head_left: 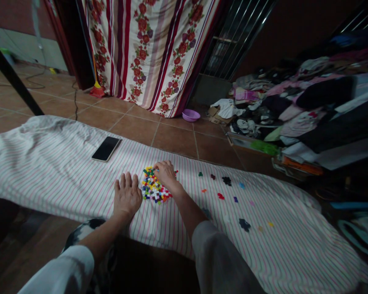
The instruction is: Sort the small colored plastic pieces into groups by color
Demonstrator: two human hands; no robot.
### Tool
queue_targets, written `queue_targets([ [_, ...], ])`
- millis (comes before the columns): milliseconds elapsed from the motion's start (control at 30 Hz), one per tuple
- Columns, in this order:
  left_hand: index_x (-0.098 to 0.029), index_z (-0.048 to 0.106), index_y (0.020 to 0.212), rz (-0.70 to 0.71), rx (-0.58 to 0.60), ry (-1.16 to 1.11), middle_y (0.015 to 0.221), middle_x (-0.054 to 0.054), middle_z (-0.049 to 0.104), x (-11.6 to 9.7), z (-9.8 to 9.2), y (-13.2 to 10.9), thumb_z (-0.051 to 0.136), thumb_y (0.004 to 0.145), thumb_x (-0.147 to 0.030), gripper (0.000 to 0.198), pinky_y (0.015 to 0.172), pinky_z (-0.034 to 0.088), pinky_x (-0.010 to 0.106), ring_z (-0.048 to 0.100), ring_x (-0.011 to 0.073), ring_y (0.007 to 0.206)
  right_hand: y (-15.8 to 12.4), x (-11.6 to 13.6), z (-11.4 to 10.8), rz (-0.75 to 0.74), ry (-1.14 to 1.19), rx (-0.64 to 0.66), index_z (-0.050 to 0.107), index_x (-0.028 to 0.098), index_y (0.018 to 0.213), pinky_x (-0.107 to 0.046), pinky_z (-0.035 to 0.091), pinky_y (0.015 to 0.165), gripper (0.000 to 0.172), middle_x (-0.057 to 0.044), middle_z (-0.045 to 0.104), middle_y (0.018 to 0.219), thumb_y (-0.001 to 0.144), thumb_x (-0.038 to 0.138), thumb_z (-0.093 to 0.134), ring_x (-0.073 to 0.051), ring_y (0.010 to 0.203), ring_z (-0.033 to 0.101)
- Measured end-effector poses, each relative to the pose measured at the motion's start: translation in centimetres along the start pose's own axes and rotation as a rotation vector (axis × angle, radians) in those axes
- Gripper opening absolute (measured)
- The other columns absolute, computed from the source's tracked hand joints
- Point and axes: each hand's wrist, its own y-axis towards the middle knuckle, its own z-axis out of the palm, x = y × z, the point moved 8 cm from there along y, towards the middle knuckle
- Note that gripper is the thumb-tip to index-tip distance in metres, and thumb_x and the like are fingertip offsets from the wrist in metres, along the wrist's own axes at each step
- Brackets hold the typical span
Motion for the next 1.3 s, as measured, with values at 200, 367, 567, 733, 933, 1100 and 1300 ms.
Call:
queue_targets([
  [200,-0.012,0.050,0.142,0.007,-0.019,0.035,0.151,0.022,0.045,-0.1,-0.1,0.0,0.036,0.093,-0.026,0.053,0.114,0.030,0.054,0.040,0.0373,0.142,-0.5,0.3,-0.5,-0.036,0.098,-0.114,0.072,0.023,0.090,-0.035,0.038,0.091,0.015,-0.005,0.072,0.097,0.085,0.015,0.060,-0.024,0.105,0.053],
  [367,-0.012,0.050,0.142,-0.002,0.004,0.030,0.152,0.022,0.044,0.0,0.0,0.0,0.035,0.093,-0.026,0.053,0.114,0.031,0.054,0.039,0.0372,0.142,-1.2,-0.2,-1.2,-0.015,0.244,-0.232,0.071,0.022,0.087,-0.035,0.041,0.093,0.014,-0.004,0.073,0.091,0.083,0.014,0.060,-0.022,0.100,0.057],
  [567,-0.012,0.049,0.142,-0.001,0.006,0.035,0.151,0.021,0.045,-0.1,-0.1,0.1,0.034,0.094,-0.027,0.053,0.114,0.029,0.054,0.039,0.0368,0.142,-2.5,-1.5,-1.4,0.063,0.475,-0.288,0.072,0.023,0.085,-0.036,0.046,0.094,0.011,-0.004,0.074,0.091,0.081,0.019,0.063,-0.021,0.098,0.062],
  [733,-0.012,0.049,0.142,-0.003,0.006,0.039,0.151,0.020,0.045,0.0,-0.2,0.0,0.033,0.093,-0.027,0.053,0.114,0.029,0.053,0.039,0.0367,0.142,-3.9,-3.4,0.0,0.224,0.911,-0.252,0.072,0.023,0.090,-0.035,0.052,0.086,0.015,-0.003,0.075,0.090,0.082,0.034,0.065,-0.020,0.089,0.068],
  [933,-0.012,0.048,0.143,-0.008,0.005,0.014,0.151,0.020,0.045,0.1,-0.3,-0.1,0.035,0.093,-0.028,0.054,0.115,0.027,0.053,0.038,0.0355,0.142,-6.6,-3.9,0.4,0.374,1.281,-0.231,0.071,0.020,0.092,-0.034,0.051,0.088,0.033,-0.004,0.076,0.093,0.071,0.046,0.075,-0.021,0.092,0.070],
  [1100,-0.012,0.048,0.142,-0.005,0.007,0.019,0.151,0.020,0.045,0.0,-0.5,-0.1,0.033,0.093,-0.028,0.054,0.114,0.028,0.052,0.039,0.0357,0.141,-8.4,-3.7,-0.2,0.450,1.495,-0.225,0.068,0.020,0.087,-0.030,0.052,0.076,0.039,-0.003,0.074,0.085,0.061,0.045,0.083,-0.019,0.086,0.070],
  [1300,-0.011,0.047,0.142,0.001,0.011,0.035,0.151,0.020,0.045,0.0,-0.7,-0.1,0.029,0.093,-0.028,0.055,0.113,0.028,0.052,0.039,0.0357,0.140,-10.3,-3.8,0.2,0.458,1.585,-0.235,0.065,0.019,0.087,-0.030,0.053,0.073,0.043,-0.004,0.073,0.083,0.058,0.043,0.086,-0.018,0.079,0.069],
])
